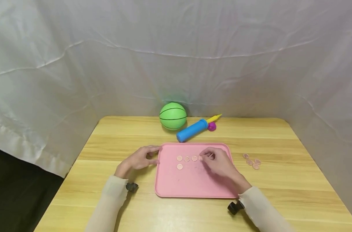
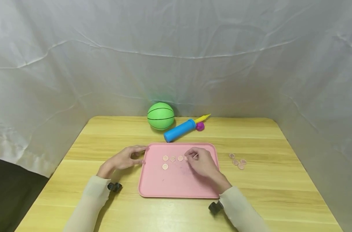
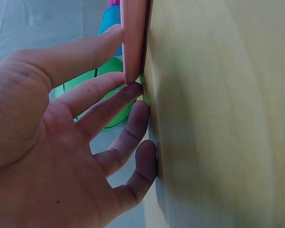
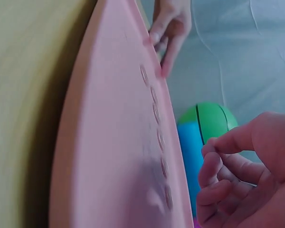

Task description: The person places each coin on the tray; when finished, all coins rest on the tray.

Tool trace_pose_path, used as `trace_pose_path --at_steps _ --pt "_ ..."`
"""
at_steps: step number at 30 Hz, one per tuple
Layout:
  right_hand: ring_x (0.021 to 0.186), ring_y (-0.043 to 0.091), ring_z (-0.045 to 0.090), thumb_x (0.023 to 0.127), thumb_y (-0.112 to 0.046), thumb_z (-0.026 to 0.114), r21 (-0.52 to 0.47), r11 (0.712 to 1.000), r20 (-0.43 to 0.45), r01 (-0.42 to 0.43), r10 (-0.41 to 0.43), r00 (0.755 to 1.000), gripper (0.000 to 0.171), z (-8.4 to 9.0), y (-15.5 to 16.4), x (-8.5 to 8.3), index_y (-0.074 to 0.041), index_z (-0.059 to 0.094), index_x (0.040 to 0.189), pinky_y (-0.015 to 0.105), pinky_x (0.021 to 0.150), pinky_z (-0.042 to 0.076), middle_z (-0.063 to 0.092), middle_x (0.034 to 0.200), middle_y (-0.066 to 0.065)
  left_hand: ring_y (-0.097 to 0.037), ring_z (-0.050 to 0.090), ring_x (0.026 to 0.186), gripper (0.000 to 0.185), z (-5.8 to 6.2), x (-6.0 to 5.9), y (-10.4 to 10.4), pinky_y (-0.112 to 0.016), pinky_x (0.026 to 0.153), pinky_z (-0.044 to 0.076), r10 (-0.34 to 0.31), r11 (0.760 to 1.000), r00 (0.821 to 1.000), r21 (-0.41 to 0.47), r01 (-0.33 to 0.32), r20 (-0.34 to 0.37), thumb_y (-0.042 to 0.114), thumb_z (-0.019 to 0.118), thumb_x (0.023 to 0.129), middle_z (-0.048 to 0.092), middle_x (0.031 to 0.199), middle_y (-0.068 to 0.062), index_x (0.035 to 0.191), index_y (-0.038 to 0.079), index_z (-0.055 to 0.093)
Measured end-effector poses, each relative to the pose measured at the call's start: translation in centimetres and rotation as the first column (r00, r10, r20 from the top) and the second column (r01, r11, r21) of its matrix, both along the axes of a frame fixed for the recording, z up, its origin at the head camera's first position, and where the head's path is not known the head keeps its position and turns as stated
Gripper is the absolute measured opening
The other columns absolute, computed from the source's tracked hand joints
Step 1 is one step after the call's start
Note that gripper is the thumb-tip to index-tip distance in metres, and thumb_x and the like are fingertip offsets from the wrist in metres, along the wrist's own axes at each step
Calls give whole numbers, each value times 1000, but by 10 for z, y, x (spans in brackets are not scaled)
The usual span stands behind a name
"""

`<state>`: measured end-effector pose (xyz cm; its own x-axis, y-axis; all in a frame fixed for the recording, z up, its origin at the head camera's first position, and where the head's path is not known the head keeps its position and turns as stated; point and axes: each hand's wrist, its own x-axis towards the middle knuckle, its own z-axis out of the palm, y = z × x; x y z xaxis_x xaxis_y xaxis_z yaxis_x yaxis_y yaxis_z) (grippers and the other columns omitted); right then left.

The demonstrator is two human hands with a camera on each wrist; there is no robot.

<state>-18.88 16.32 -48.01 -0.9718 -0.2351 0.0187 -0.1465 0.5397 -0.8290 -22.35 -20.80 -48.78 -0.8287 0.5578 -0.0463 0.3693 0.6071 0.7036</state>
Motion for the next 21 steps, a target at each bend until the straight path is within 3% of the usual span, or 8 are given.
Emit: trace_pose_path --at_steps 7,12,21 --pt "80 16 62 104 -9 68 53 993 -8 109 -109 994 17 1 40 -1 -2 77 116 23 60 55 76 100 13 -39 64 131 64 0 0 1 -59 117 54 -3 1000 1000 -2 3 -10 16 79 101 60 159 -23 158 1 55" --pt "89 18 65 106 -14 69 103 979 -27 174 -172 985 20 2 70 2 -2 77 119 20 68 56 78 107 15 -39 64 130 64 -1 0 1 -59 116 55 -1 1000 1000 -5 1 -5 17 79 101 59 159 -24 158 2 55" --pt "83 14 64 105 -18 69 183 955 -66 233 -225 972 21 0 115 2 -2 77 115 22 64 54 77 98 13 -39 64 130 64 0 1 1 -60 116 54 0 1000 1000 5 0 -3 16 79 101 59 159 -23 158 1 55"
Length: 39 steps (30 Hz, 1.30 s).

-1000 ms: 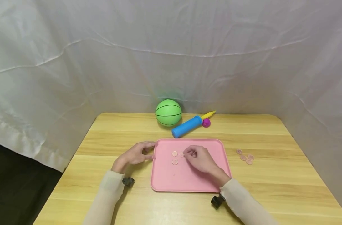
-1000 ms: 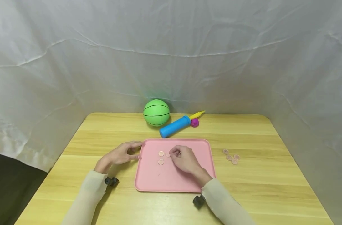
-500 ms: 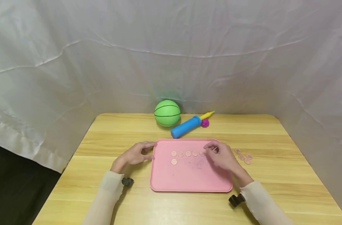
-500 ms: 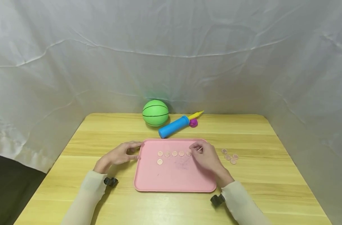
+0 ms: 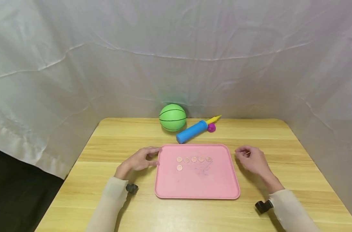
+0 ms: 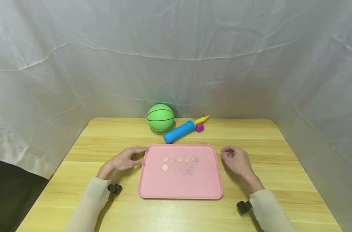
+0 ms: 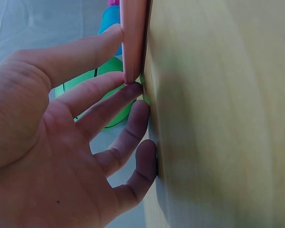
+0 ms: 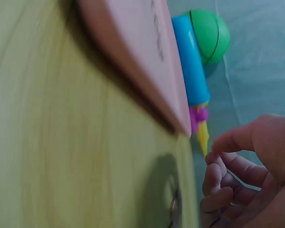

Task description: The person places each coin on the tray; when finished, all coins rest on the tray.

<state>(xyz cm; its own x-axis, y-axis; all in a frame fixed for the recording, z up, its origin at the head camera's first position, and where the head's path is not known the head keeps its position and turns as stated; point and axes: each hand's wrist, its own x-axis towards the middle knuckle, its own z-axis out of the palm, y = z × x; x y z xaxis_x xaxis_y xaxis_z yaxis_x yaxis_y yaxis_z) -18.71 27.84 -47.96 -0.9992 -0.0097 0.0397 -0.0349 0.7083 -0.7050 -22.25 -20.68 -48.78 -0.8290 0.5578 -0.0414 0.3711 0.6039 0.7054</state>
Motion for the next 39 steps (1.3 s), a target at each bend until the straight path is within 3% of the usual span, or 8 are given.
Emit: trace_pose_path --at_steps 8,21,30,39 --pt "83 14 63 101 -23 76 107 993 -44 48 -44 998 21 -8 29 -3 -4 78 110 21 69 50 77 96 8 -42 63 135 64 0 0 1 -60 118 53 -1 1000 1000 11 1 4 15 78 101 59 160 -24 158 0 54" --pt "84 11 67 100 -37 81 146 989 67 24 -34 997 42 -9 49 -5 2 79 118 21 71 52 80 98 9 -41 64 133 63 -2 0 0 -59 116 55 -11 1000 1000 14 11 -12 16 79 101 60 158 -24 157 -1 55" --pt "87 16 67 101 -37 79 186 983 75 -3 -11 997 36 -11 45 -10 -3 80 112 30 77 54 79 99 9 -40 65 131 64 0 -1 -1 -58 115 56 -15 1000 1000 11 15 -23 15 79 101 60 158 -25 157 -1 55" --pt "80 18 63 104 -31 73 216 970 228 -114 63 971 36 1 48 -22 5 76 109 30 72 52 73 88 8 -37 66 126 63 0 -2 -2 -57 113 57 -21 1000 999 -6 21 -33 16 79 101 62 157 -24 157 -1 55"
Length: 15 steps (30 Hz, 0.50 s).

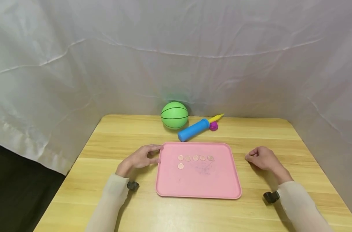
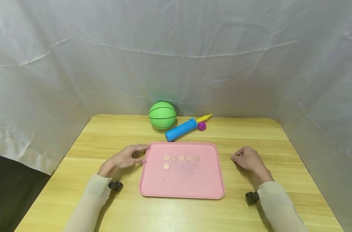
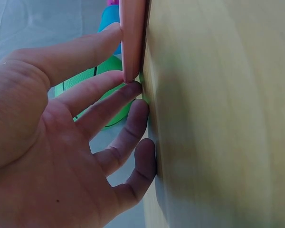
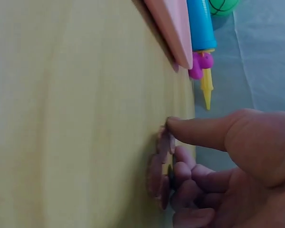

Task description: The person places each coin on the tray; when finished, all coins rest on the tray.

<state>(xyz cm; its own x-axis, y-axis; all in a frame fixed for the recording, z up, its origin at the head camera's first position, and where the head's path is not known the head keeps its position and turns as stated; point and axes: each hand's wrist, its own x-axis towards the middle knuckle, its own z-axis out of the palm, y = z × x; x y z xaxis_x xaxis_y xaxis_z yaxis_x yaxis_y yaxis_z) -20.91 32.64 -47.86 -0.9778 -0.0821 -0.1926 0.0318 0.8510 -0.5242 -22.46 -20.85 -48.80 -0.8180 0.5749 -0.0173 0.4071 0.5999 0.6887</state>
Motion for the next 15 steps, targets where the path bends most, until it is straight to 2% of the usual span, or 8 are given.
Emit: trace_pose_path --at_steps 6,15 --pt "79 17 62 104 -27 72 -2 999 44 -43 43 998 32 4 0 -5 5 76 105 30 72 52 71 84 5 -38 66 129 63 -1 1 0 -56 114 57 -2 1000 1000 -5 2 3 16 79 101 61 158 -24 157 -1 56" --pt "82 19 61 99 -21 78 -36 999 -84 0 -3 996 30 -4 -5 -1 4 64 108 29 71 50 69 92 11 -39 64 133 64 2 1 1 -57 116 55 8 1000 1000 5 -8 30 16 79 102 59 160 -23 159 1 54"
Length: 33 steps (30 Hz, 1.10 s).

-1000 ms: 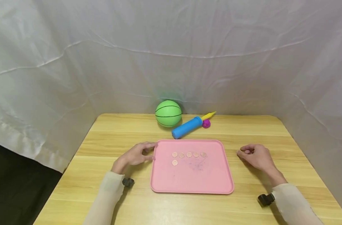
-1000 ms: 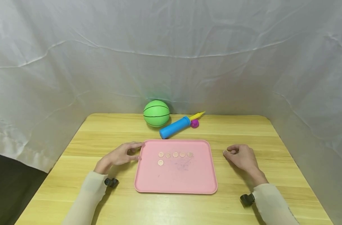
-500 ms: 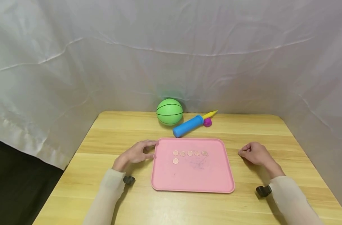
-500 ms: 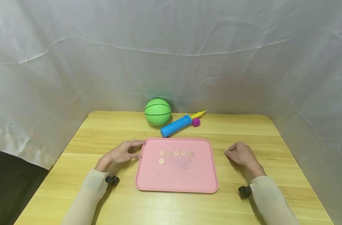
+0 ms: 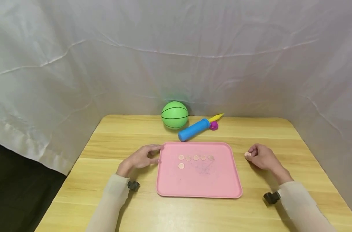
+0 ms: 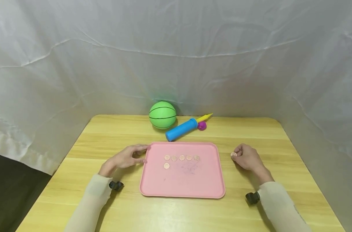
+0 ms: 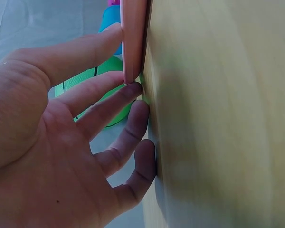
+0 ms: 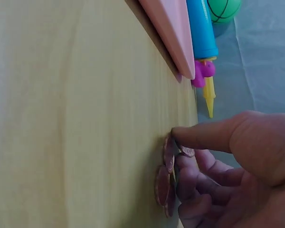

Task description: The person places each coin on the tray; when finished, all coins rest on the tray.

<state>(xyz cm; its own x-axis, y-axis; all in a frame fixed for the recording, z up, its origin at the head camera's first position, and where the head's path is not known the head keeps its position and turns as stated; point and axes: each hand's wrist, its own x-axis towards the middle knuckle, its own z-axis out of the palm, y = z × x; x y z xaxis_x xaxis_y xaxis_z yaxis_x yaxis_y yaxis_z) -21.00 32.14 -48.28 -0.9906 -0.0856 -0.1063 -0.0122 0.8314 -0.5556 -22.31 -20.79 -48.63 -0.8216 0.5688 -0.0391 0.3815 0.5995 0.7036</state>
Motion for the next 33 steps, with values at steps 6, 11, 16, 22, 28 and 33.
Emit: trace_pose_path --at_steps 6,11,16,22,28,33 --pt "84 18 65 100 -22 78 -36 999 -14 38 -39 999 30 2 -5 1 4 69 112 29 73 53 74 97 15 -40 63 133 64 2 -1 -1 -58 116 55 1 1000 1000 3 -1 -8 16 79 102 59 160 -24 159 0 54" --pt "82 16 68 104 -19 73 -125 991 -22 48 -51 998 26 2 -6 5 5 72 115 26 65 57 77 99 17 -40 64 132 64 -1 -1 -2 -57 116 56 2 1000 1000 -8 -2 -6 17 79 102 58 160 -24 159 0 54" --pt "81 20 69 106 -17 71 -206 976 1 67 -68 998 25 5 -11 7 4 71 120 30 61 62 76 103 20 -39 65 130 64 -1 0 -2 -57 115 56 -1 1000 1000 -11 0 -11 17 78 102 59 160 -24 158 0 54" --pt "74 18 69 106 -19 72 -258 964 13 69 -67 998 26 11 -22 10 3 73 121 31 56 61 79 101 19 -39 64 132 64 0 -1 -1 -58 116 55 4 1000 1000 0 -4 -3 17 78 102 59 160 -23 159 1 54" --pt "83 19 71 106 -14 71 -252 967 -41 19 -31 999 19 11 -34 14 0 75 118 28 60 61 81 105 18 -39 64 133 64 -1 -1 0 -56 117 55 6 1000 1000 -6 -6 5 18 78 103 59 160 -23 159 2 54" --pt "91 18 71 106 -11 70 -209 977 -128 -28 1 992 14 11 -43 16 -3 78 115 21 71 60 81 109 16 -39 63 134 64 -2 0 0 -57 117 55 0 1000 1000 0 0 8 19 77 103 58 161 -23 160 2 53"
